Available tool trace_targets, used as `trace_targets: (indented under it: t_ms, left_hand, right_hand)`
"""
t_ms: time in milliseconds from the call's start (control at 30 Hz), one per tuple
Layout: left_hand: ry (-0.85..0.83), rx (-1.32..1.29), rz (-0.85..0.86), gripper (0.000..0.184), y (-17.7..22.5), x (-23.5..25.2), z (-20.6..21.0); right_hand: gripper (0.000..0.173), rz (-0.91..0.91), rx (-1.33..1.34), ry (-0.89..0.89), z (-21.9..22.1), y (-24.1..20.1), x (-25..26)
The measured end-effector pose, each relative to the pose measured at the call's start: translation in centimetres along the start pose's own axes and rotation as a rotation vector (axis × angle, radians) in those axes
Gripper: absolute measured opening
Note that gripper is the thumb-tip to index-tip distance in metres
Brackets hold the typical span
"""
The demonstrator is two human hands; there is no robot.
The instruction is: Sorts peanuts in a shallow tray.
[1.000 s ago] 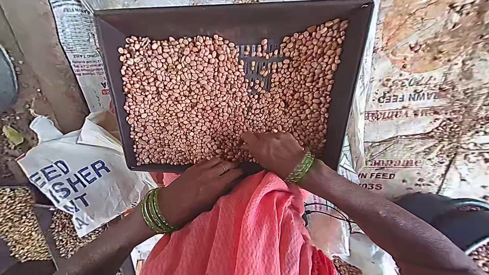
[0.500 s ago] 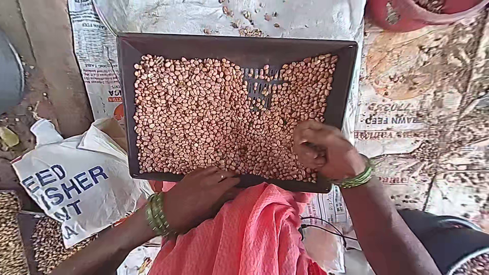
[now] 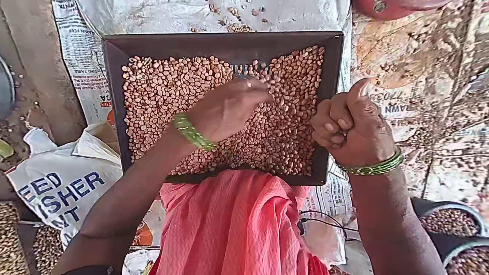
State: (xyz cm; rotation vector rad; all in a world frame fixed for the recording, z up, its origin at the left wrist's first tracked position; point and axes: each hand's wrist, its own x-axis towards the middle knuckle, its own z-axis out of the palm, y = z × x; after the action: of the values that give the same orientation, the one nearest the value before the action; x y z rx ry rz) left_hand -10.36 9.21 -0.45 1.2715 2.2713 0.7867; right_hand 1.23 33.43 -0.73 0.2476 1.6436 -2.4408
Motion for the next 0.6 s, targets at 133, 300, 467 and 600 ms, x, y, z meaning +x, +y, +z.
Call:
trace_targets:
  t_ms: [133, 300, 467, 600]
  left_hand:
    - [-0.216, 0.205, -0.235, 0.029, 0.7, -5.0, -2.2]
    - [-0.511, 0.229, -0.1, 0.025, 0.7, -6.5, 1.5]
    - [-0.51, 0.294, -0.08, 0.036, 0.3, 1.4, 2.5]
    - [-0.277, 0.245, -0.045, 0.048, 0.0, 5.3, 0.7]
  right_hand:
    - [0.051, -0.004, -0.12, 0.016, 0.2, 0.7, 0.1]
    - [0.033, -0.067, -0.946, -0.091, 1.7, 3.2, -0.8]
    - [0.02, -0.007, -1.534, -0.353, 3.6, 5.2, -1.1]
    - [0.017, -0.083, -1.73, -0.359, 4.5, 6.3, -0.7]
